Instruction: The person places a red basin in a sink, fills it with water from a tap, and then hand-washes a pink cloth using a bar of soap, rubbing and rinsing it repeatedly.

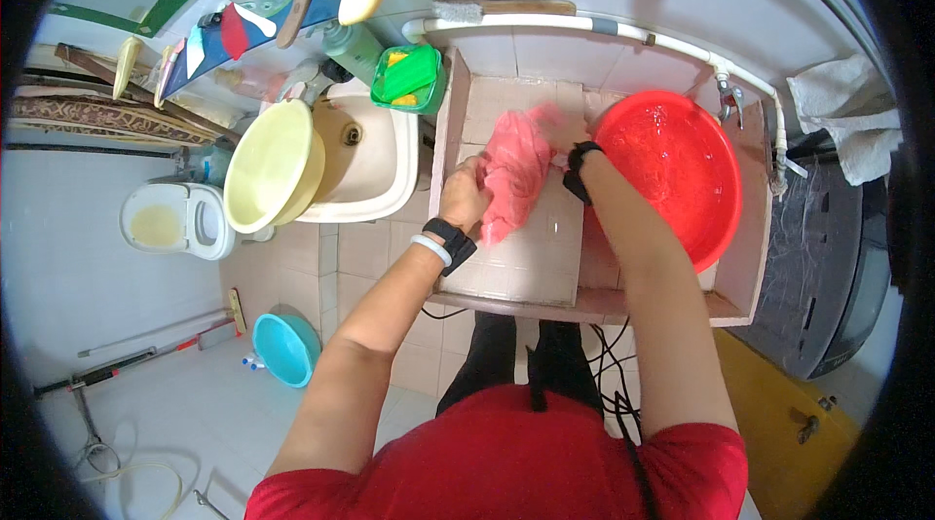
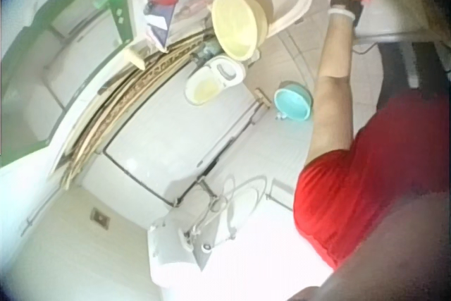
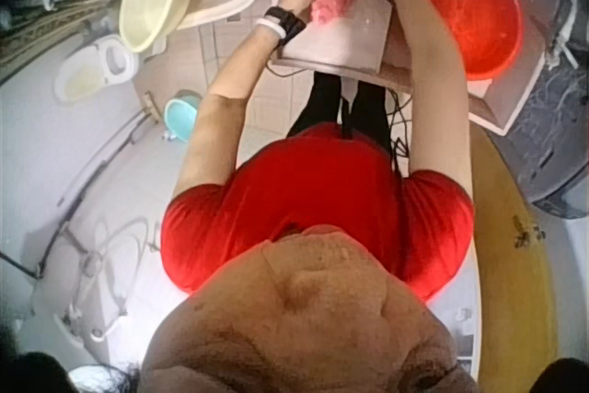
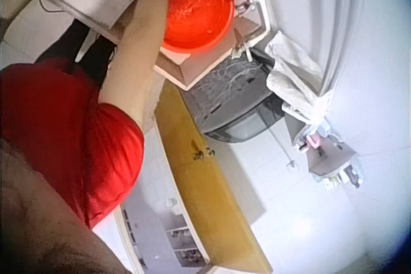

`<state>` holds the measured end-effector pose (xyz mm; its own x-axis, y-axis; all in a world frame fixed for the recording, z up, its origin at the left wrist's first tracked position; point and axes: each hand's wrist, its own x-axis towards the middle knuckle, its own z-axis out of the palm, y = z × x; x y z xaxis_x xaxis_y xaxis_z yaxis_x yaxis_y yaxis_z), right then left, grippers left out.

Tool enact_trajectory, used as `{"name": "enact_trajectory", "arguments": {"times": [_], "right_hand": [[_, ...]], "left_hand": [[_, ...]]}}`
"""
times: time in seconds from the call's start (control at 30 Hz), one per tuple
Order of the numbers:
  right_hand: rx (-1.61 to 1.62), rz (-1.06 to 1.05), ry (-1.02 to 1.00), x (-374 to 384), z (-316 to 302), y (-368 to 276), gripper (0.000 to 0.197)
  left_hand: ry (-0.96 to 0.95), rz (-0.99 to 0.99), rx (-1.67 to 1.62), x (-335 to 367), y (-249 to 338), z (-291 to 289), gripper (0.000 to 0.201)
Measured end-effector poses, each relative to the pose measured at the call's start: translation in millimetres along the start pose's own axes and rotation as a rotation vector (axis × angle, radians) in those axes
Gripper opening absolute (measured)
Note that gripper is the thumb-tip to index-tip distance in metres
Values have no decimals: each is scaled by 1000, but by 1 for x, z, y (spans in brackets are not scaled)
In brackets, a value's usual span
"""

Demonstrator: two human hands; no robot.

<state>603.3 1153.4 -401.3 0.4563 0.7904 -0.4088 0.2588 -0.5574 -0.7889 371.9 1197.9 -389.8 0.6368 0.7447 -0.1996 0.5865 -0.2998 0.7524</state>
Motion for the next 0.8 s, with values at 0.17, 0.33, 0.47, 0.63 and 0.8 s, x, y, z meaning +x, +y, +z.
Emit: {"name": "enact_trajectory", "arguments": {"times": [0.17, 0.33, 0.47, 0.63, 0.8], "right_hand": [[-610, -374, 253, 66, 89, 75, 38], [-407, -690, -262, -78, 35, -1, 55], [-246, -577, -4, -141, 47, 17, 52], [-493, -521, 70, -121, 74, 40, 50], [-540, -457, -20, -83, 81, 60, 34]], "left_hand": [[13, 11, 95, 11, 1, 9, 80], [-263, 177, 135, -19, 28, -25, 108], [-389, 226, 523, -70, 29, 8, 105], [9, 417, 815, -37, 9, 63, 55], [-262, 416, 651, -1, -7, 51, 51]]}}
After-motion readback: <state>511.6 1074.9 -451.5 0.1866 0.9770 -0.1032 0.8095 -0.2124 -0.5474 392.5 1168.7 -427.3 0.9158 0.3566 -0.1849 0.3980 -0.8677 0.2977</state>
